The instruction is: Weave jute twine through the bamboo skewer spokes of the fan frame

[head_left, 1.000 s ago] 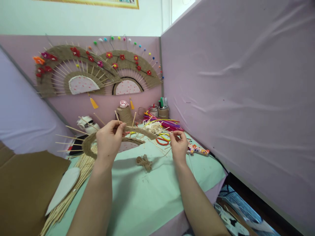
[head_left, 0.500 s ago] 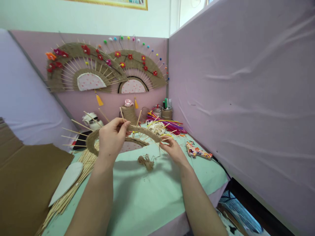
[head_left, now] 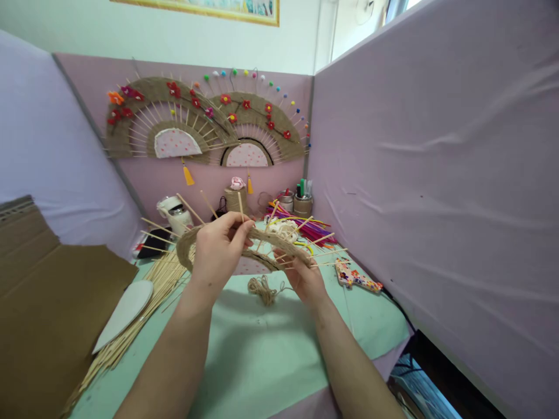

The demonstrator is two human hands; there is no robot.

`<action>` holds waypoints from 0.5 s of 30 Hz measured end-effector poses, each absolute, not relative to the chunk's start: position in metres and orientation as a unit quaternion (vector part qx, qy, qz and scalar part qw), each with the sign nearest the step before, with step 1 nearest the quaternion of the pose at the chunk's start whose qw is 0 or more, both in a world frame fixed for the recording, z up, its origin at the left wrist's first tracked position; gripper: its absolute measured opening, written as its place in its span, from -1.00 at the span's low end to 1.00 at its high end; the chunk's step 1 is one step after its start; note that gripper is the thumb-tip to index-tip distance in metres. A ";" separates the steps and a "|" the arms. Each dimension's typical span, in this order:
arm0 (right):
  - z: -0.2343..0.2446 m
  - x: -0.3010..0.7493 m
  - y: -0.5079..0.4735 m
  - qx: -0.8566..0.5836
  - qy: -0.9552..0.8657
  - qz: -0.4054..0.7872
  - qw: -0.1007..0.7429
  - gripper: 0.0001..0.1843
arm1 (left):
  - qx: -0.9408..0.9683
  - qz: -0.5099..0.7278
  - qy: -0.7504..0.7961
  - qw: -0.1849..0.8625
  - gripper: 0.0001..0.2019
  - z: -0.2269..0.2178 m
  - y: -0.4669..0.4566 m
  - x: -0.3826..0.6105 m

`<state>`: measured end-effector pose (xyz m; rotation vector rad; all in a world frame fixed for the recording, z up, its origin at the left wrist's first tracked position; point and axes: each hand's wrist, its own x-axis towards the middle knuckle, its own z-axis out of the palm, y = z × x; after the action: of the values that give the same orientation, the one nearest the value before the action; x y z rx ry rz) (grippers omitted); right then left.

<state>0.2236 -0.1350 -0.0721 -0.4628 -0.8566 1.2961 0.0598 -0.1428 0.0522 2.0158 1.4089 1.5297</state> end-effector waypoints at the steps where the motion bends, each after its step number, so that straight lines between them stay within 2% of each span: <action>1: -0.072 0.221 -0.136 -0.197 -0.369 0.588 0.693 -0.66 | 0.692 0.526 0.478 0.124 -0.84 0.051 -0.142 0.061; 8: -0.074 0.223 -0.127 -0.161 -0.207 0.630 0.731 -0.70 | 0.713 0.590 0.366 0.095 -0.59 0.040 -0.131 0.073; 13: -0.060 0.238 -0.112 -0.124 -0.120 0.608 0.775 -0.85 | 0.708 0.611 0.330 0.129 -0.73 0.011 -0.136 0.083; 15: -0.049 0.242 -0.106 -0.107 -0.107 0.593 0.791 -0.87 | 0.694 0.608 0.339 0.186 -0.84 -0.009 -0.139 0.084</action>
<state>0.2416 -0.1064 -0.0490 -0.2306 -0.2301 1.2773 0.0843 -0.1394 -0.0092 1.9540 0.9533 1.7112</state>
